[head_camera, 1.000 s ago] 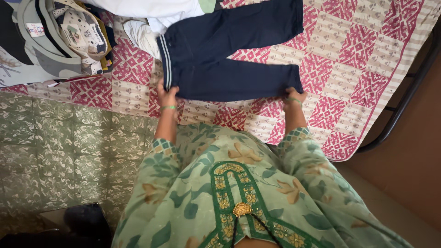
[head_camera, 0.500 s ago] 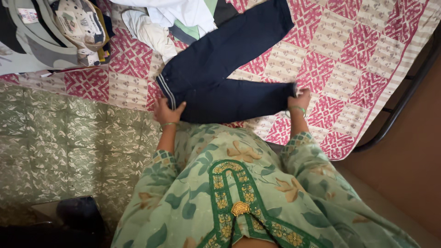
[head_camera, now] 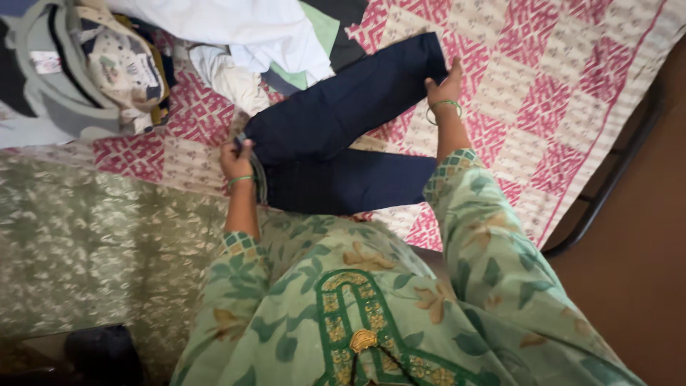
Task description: The person folds several garments on a bed, including dark pants, a white shirt, a red and white shirt, and a green patterned shirt. Each item is smoothed, folded into a compact rectangle, and placed on a growing stack.
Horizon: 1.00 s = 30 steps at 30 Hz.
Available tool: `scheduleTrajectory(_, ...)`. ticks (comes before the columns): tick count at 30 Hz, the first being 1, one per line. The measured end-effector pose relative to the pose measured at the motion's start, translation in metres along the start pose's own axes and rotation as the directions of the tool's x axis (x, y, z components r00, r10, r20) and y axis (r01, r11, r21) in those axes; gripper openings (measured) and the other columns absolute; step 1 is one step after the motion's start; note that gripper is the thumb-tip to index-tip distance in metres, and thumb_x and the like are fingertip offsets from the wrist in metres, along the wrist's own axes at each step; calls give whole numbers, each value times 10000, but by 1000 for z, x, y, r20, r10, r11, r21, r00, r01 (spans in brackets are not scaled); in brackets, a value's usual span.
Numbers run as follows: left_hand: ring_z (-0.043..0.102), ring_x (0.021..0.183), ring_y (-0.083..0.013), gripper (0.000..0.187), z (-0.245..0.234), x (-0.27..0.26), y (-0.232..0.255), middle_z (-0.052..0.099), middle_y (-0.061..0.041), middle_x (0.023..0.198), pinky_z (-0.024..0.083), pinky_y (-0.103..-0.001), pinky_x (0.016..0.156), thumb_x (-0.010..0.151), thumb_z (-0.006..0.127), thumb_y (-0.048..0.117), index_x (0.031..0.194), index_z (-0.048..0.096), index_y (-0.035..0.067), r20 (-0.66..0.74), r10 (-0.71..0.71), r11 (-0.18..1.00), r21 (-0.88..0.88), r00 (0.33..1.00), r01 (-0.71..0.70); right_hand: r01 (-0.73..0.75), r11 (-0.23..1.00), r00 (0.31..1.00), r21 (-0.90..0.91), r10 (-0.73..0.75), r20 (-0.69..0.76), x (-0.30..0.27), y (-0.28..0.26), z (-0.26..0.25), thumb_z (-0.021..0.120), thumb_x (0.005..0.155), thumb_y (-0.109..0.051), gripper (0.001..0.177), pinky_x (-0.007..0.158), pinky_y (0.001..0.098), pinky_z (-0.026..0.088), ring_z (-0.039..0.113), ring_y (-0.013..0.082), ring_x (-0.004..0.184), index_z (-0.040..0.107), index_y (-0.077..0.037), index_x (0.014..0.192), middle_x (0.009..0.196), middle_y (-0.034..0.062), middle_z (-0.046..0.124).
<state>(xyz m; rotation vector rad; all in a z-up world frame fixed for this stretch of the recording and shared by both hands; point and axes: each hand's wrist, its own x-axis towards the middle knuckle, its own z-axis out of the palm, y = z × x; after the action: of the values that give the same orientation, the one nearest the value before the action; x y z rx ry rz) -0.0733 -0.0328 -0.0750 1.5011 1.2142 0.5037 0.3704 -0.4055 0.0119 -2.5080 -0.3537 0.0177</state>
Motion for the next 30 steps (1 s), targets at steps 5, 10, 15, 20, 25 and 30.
scheduleTrajectory(5, 572, 843, -165, 355, 11, -5, -9, 641, -27, 936, 503, -353, 835, 994, 775, 356, 1062, 588, 61, -50, -138, 986, 87, 989, 142, -275, 947, 934, -169, 305, 187, 20, 14, -11, 859, 840, -173, 791, 956, 453, 529, 623, 359, 1149, 374, -6, 1442, 1265, 233, 605)
scheduleTrajectory(10, 460, 1325, -437, 1050, -14, -46, 2, 510, -284, 1394, 372, -507, 1126, 739, 976, 404, 1473, 391, -68, 226, -3, 942, 327, 974, -73, -296, 955, 927, -8, 289, 237, 10, 23, -10, 867, 937, -232, 683, 923, 418, 561, 638, 320, 1127, 406, -13, 1390, 1260, 188, 623)
scheduleTrajectory(15, 520, 1377, -318, 1129, -16, -68, 3, 553, -179, 1462, 399, -402, 1192, 565, 1003, 259, 1494, 411, 14, 389, -106, 988, 143, 915, 54, -60, 998, 970, -6, 60, 236, 1, 23, 3, 944, 763, -237, 902, 971, 523, 491, 566, 429, 1219, 399, 47, 1423, 1343, 265, 565)
scheduleTrajectory(20, 464, 1384, -328, 1179, -21, -61, 14, 493, -182, 1489, 356, -415, 1173, 579, 1005, 110, 1524, 311, -10, 320, -162, 975, 196, 933, 103, -831, 320, 532, 455, 696, 481, -12, 2, 12, 710, 870, -323, 618, 815, 597, 576, 670, 397, 1040, 477, -101, 1398, 1233, 161, 646)
scheduleTrajectory(25, 495, 1401, -298, 1181, -32, -67, 95, 501, -147, 1506, 391, -380, 1216, 610, 892, -39, 1569, 209, 44, 480, -144, 900, -300, 866, 316, -796, 255, 514, 548, 763, 392, -34, 17, -34, 688, 930, -383, 532, 821, 554, 635, 709, 333, 1005, 455, -110, 1323, 1234, 143, 640)
scheduleTrajectory(30, 350, 1510, -245, 1275, -40, -71, 199, 242, -68, 1689, 276, -346, 1279, 669, 892, -68, 1645, 85, 82, 507, 230, 913, -407, 831, -4, -550, 663, 834, 508, 400, 381, -110, 10, -31, 662, 1043, -283, 290, 727, 381, 514, 650, 238, 781, 560, -34, 1152, 884, 107, 688)
